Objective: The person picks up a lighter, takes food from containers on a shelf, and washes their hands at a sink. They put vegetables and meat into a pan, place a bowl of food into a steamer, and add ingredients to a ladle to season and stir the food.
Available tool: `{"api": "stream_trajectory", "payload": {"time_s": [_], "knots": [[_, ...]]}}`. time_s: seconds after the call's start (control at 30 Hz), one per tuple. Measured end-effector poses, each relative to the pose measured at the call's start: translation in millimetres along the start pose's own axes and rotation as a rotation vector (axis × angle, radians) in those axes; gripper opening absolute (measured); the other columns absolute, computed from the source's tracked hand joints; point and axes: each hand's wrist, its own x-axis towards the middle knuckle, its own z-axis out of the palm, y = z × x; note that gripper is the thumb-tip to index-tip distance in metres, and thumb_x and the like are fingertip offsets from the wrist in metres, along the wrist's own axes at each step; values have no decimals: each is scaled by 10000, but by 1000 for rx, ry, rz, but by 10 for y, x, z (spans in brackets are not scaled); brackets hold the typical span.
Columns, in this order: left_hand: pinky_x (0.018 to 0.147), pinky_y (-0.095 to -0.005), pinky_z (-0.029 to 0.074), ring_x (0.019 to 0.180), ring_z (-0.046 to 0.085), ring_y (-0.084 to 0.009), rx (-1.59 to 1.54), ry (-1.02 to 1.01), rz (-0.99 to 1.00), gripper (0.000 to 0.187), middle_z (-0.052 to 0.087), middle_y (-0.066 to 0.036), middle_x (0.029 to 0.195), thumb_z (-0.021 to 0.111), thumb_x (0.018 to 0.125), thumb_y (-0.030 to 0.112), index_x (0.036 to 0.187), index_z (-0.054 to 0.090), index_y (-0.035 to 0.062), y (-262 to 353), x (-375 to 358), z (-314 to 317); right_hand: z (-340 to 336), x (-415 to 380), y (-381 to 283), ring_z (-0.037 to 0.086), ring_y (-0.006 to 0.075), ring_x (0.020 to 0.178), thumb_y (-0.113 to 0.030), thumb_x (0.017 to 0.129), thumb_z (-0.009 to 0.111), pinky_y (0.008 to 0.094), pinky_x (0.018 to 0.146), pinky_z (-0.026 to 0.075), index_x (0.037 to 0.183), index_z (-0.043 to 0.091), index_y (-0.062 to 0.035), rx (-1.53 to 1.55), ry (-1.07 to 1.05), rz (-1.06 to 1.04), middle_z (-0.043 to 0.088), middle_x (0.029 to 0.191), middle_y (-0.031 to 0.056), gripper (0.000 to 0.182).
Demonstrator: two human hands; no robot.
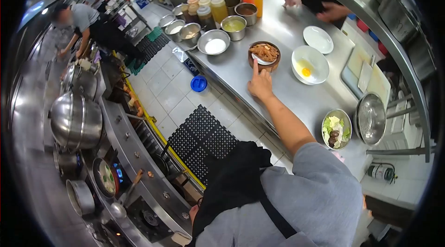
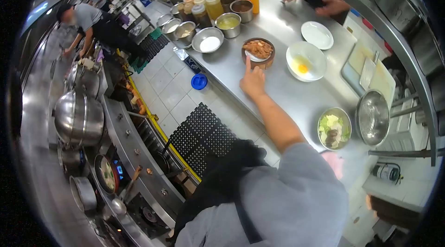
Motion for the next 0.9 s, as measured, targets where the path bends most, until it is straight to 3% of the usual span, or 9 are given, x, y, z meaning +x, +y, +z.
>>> {"api": "stream_trajectory", "payload": {"time_s": [0.13,0.3,0.37,0.47,0.63,0.73,0.83,0.87,0.9], "knots": [[616,-284,478,676,601,-131,126,-76,46,280,647,-32,755,644,947,248,894,685,-24,334,501,5,70,93,40,493,435,1143,-205,804,636,513,986,399,1566,134,-147,8,13,60,517,1170,270,914],[484,-269,472,565,593,-119,-347,-338,-272,181,630,-26,731,607,963,244,921,616,68,1205,1010,-35,-69,-117,176,492,432,1166,-241,835,657,506,1007,399,1474,328,-185,127,9,11,510,1222,276,721],[492,-271,481,569,596,-124,-237,-329,-248,165,635,-28,740,595,968,236,971,611,72,1566,1043,70,-237,-226,222,548,414,1109,-297,862,669,490,965,436,1341,466,-194,182,13,-18,549,1161,265,531],[500,-267,487,575,600,-129,22,-322,-124,173,643,-33,761,583,975,231,1029,609,69,1938,1145,181,-131,-282,531,552,390,1148,-342,868,682,458,958,457,1335,465,-190,476,94,-34,536,1208,278,537],[518,-255,491,602,609,-130,194,-237,-135,206,650,-42,792,585,979,233,1065,612,47,2297,1318,330,-114,-156,685,662,393,1000,-396,884,659,423,884,511,1147,585,42,591,139,369,690,1058,224,517],[544,-260,501,634,618,-132,30,-249,-135,211,651,-52,809,580,980,220,1072,613,32,2258,1538,238,-168,110,889,670,357,1010,-378,874,659,416,888,512,1168,620,27,655,-82,398,688,1040,243,502],[573,-261,501,670,621,-131,-72,-286,-89,171,643,-51,804,576,982,170,1045,621,17,2361,1667,187,-292,354,923,707,330,847,-276,859,582,408,795,544,1081,674,30,348,-201,270,708,896,240,390],[580,-262,501,673,618,-129,-132,-323,-11,156,640,-46,805,577,980,150,1037,624,13,2348,1805,176,-477,362,785,682,227,591,-196,867,556,363,593,543,1054,670,63,359,-293,202,688,686,180,339],[604,-260,496,680,600,-111,-164,-415,58,139,632,-27,806,582,978,125,1038,628,9,2591,1818,170,-424,450,850,678,239,575,-210,847,572,368,601,546,982,686,74,226,-341,169,685,672,184,334]]}}
